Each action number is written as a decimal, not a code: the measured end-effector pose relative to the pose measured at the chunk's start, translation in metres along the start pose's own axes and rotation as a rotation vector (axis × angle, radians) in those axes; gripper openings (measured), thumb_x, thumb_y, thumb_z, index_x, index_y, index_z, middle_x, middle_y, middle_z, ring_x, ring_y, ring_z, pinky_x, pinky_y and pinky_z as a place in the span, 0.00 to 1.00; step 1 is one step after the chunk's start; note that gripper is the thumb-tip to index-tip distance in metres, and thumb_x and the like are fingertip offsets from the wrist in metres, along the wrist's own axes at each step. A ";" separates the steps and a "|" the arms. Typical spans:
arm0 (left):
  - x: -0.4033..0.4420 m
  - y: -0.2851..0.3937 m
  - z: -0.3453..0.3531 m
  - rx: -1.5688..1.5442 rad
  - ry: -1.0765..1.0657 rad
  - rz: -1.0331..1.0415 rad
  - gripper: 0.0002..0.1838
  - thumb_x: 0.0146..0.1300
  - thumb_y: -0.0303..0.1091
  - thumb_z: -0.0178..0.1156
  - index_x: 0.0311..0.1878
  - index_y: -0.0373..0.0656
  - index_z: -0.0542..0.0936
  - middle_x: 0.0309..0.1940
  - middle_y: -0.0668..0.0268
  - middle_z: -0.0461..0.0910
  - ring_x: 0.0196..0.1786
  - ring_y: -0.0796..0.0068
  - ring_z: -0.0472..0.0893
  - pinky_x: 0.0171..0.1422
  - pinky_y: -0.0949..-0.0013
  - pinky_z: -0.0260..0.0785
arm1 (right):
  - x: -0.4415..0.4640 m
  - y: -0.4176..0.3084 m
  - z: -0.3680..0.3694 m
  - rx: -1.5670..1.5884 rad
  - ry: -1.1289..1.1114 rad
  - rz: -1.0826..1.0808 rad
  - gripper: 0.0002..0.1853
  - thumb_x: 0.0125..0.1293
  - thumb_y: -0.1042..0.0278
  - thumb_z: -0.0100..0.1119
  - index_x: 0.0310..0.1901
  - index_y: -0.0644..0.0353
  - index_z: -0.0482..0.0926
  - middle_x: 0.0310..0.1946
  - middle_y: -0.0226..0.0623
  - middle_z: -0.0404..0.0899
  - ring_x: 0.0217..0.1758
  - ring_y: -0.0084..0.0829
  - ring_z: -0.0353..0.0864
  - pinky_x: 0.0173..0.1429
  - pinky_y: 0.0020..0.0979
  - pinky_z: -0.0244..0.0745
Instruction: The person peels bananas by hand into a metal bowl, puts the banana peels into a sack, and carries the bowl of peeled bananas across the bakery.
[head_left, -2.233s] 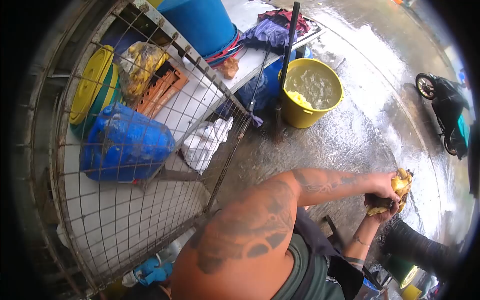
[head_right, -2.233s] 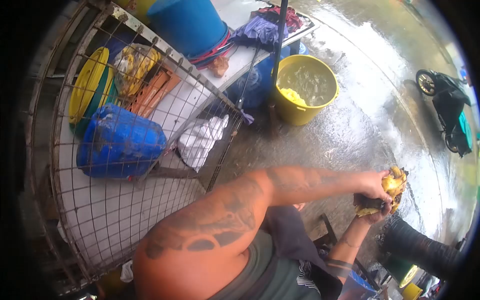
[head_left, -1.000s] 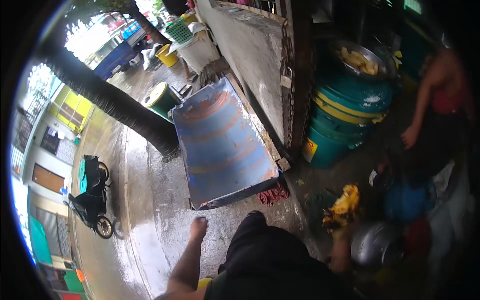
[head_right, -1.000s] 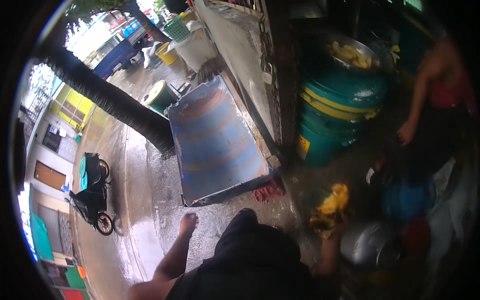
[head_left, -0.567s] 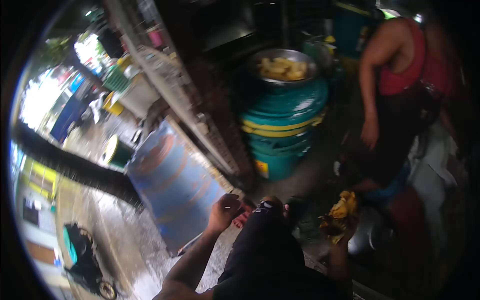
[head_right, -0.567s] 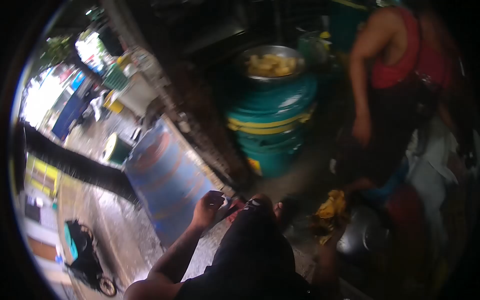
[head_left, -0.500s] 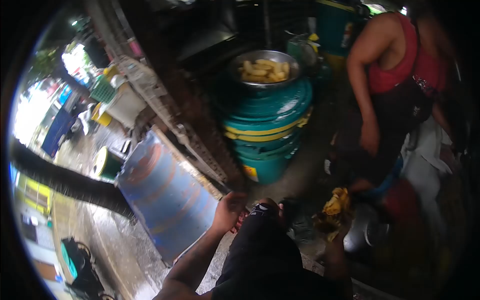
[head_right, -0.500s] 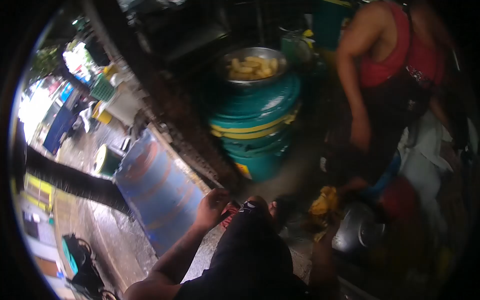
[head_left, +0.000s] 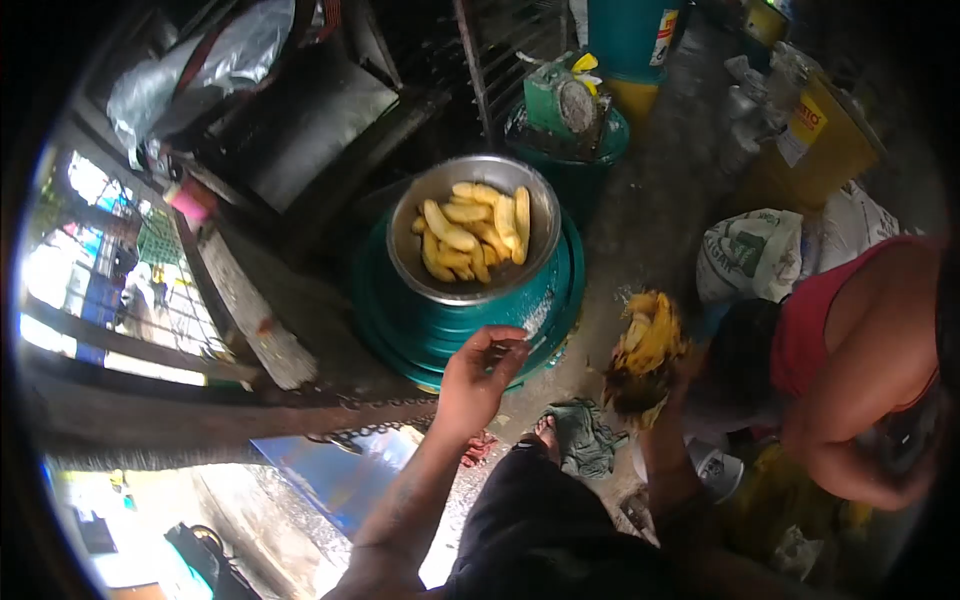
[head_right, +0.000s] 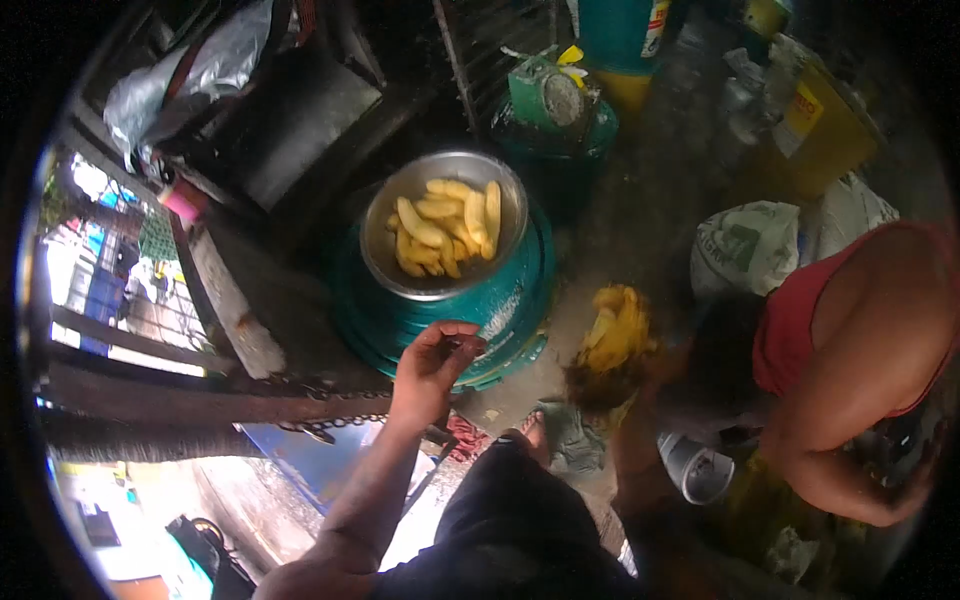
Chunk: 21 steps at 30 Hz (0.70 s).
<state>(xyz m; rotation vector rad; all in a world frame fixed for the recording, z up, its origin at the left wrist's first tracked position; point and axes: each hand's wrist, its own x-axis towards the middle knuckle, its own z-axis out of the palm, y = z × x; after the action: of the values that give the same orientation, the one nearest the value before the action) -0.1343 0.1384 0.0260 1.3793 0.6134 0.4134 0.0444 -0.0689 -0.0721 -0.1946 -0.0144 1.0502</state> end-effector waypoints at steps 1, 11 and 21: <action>0.002 -0.009 -0.007 0.064 0.071 -0.008 0.13 0.66 0.24 0.60 0.53 0.35 0.76 0.44 0.63 0.81 0.49 0.73 0.80 0.58 0.70 0.71 | 0.016 -0.011 0.025 -0.071 -0.096 -0.012 0.40 0.64 0.38 0.52 0.68 0.64 0.62 0.54 0.59 0.73 0.53 0.54 0.79 0.49 0.54 0.81; 0.003 -0.005 -0.034 0.092 0.156 -0.232 0.18 0.64 0.33 0.62 0.55 0.37 0.77 0.44 0.62 0.83 0.43 0.73 0.83 0.49 0.70 0.74 | 0.119 -0.132 0.107 -0.242 0.001 -0.553 0.27 0.65 0.49 0.54 0.60 0.58 0.73 0.54 0.42 0.77 0.53 0.45 0.79 0.56 0.49 0.77; 0.004 -0.027 -0.049 -0.543 0.231 -0.405 0.25 0.66 0.41 0.60 0.64 0.42 0.72 0.54 0.56 0.80 0.50 0.61 0.80 0.52 0.61 0.72 | 0.183 -0.207 0.050 0.021 -0.072 -0.753 0.23 0.62 0.56 0.54 0.55 0.60 0.76 0.53 0.43 0.78 0.56 0.46 0.78 0.59 0.51 0.76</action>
<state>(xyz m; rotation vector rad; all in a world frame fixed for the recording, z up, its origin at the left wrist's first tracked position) -0.1639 0.1747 -0.0052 0.6728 0.8739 0.3759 0.3082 -0.0033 -0.0037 -0.1151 -0.1314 0.3054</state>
